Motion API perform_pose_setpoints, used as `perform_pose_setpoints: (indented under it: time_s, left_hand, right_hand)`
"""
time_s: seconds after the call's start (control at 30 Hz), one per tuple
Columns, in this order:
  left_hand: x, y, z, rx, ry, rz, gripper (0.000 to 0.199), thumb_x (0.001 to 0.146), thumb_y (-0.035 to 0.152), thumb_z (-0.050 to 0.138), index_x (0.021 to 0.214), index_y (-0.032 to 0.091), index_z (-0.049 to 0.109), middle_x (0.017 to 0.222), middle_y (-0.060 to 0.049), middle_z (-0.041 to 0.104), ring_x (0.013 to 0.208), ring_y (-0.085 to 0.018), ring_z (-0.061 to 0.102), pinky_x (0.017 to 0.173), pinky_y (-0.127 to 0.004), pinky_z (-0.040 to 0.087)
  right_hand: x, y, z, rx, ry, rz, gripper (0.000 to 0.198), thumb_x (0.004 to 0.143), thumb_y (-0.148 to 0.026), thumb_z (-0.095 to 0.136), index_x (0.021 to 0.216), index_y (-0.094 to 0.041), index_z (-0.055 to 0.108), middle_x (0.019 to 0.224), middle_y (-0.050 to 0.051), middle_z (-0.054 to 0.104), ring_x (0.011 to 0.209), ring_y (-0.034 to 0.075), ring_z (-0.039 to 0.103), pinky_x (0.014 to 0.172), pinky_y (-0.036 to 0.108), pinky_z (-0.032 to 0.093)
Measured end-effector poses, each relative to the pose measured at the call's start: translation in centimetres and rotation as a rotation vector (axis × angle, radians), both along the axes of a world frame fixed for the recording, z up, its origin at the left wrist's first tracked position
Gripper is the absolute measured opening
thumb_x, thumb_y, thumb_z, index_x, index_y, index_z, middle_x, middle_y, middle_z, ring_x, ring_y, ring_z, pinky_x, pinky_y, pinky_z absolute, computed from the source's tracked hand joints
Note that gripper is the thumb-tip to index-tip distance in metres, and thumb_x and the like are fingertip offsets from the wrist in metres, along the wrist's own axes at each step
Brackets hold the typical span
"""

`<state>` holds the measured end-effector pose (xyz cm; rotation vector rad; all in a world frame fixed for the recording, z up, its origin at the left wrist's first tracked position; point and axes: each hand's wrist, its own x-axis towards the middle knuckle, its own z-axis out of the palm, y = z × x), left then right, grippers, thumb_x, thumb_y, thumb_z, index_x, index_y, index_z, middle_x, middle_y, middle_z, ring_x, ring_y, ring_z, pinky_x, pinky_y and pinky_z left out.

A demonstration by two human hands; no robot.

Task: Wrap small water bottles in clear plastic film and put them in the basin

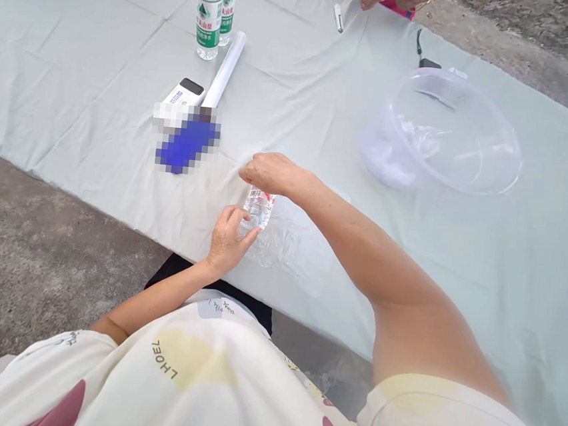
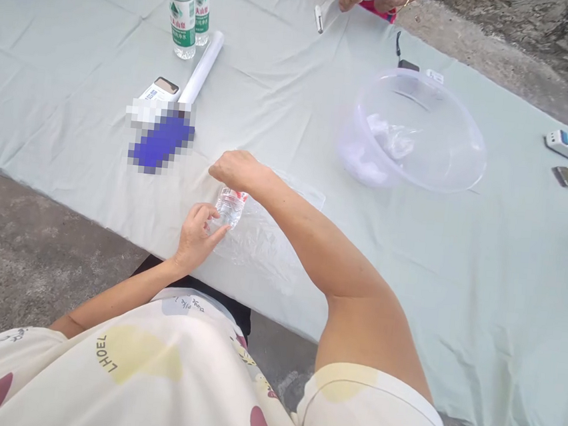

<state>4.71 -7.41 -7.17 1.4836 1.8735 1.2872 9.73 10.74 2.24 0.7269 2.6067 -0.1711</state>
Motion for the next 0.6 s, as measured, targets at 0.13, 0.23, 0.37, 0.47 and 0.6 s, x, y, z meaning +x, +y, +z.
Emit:
perform_pose_setpoints:
  time_s: [0.13,0.23,0.37,0.47,0.6]
  left_hand:
    - [1.2,0.0,0.1,0.041,0.247,-0.068,0.004,0.09,0.023,0.064,0.089,0.022,0.06,0.111,-0.009,0.067,0.103,-0.025,0.058,0.082,-0.036,0.049]
    - [2.3,0.0,-0.2,0.024,0.418,-0.144,0.011,0.093,0.019,0.058,0.085,0.024,0.064,0.116,-0.007,0.07,0.102,-0.026,0.059,0.08,-0.039,0.045]
    - [3.3,-0.2,-1.0,0.089,0.57,-0.245,0.027,0.096,0.009,0.047,0.086,0.026,0.066,0.118,-0.002,0.074,0.103,-0.024,0.062,0.077,-0.039,0.04]
    - [3.7,-0.6,-1.3,0.176,0.597,-0.377,0.028,0.097,0.009,0.046,0.094,0.027,0.068,0.126,-0.001,0.072,0.107,-0.022,0.064,0.082,-0.039,0.041]
    - [4.8,-1.1,-0.9,0.188,0.591,-0.577,0.031,0.094,0.008,0.049,0.108,0.027,0.068,0.128,-0.005,0.07,0.114,-0.023,0.064,0.091,-0.041,0.042]
  right_hand:
    - [4.0,-0.4,0.9,-0.004,0.128,-0.034,0.026,0.079,0.002,0.051,0.067,-0.021,0.055,0.071,0.006,0.061,0.081,0.021,0.057,0.066,0.032,0.031]
    - [8.3,-1.3,0.6,-0.005,0.236,-0.053,0.023,0.089,-0.009,0.047,0.078,-0.022,0.062,0.087,0.008,0.07,0.089,0.023,0.061,0.07,0.033,0.04]
    - [14.0,-3.8,-2.0,0.006,0.479,-0.124,0.035,0.094,-0.013,0.038,0.112,-0.022,0.067,0.133,0.009,0.067,0.122,0.024,0.061,0.097,0.041,0.048]
    - [17.3,-6.1,-4.8,0.042,0.62,-0.213,0.045,0.091,-0.011,0.04,0.13,-0.022,0.06,0.148,0.009,0.056,0.134,0.023,0.055,0.106,0.045,0.047]
    - [20.4,-7.8,-7.0,0.056,0.689,-0.336,0.049,0.085,-0.006,0.043,0.127,-0.023,0.062,0.147,0.008,0.057,0.132,0.023,0.057,0.107,0.046,0.048]
